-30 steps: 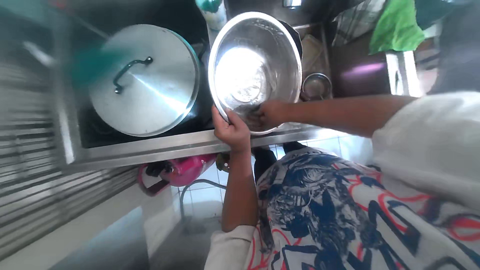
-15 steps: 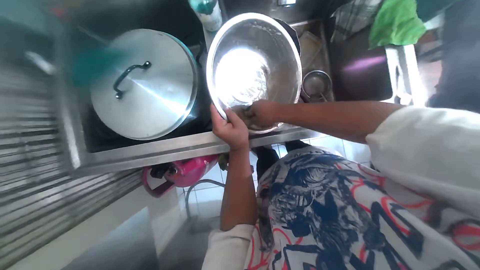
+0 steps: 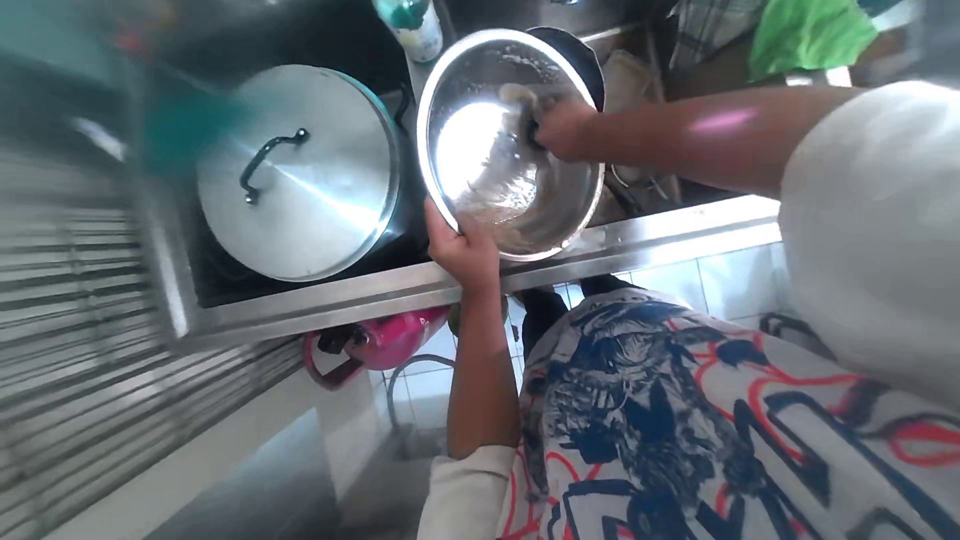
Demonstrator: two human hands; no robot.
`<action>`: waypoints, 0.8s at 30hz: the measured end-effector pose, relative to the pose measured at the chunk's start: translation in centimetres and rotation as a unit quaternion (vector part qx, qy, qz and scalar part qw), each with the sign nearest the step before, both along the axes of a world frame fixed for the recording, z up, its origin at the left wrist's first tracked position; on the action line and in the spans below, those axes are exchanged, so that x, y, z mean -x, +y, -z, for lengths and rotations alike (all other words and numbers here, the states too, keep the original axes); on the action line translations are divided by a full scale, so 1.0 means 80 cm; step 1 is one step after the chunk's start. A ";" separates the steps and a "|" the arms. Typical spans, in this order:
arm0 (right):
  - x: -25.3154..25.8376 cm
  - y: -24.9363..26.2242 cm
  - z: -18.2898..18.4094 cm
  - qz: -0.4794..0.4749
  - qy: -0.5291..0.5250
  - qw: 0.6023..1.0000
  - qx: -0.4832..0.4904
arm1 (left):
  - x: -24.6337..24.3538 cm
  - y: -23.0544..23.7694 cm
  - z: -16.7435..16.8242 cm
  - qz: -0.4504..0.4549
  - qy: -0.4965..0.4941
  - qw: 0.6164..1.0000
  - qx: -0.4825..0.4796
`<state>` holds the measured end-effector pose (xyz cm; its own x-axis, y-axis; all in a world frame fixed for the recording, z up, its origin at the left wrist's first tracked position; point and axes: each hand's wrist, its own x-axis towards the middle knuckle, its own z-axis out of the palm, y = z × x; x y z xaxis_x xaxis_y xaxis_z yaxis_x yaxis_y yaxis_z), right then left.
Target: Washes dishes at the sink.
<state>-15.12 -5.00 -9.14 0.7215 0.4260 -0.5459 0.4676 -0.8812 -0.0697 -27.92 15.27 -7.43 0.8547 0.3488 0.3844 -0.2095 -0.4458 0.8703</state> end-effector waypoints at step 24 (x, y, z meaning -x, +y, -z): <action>0.057 0.043 0.077 -0.162 -0.008 0.921 -0.354 | 0.005 0.009 0.009 0.005 0.033 0.999 0.032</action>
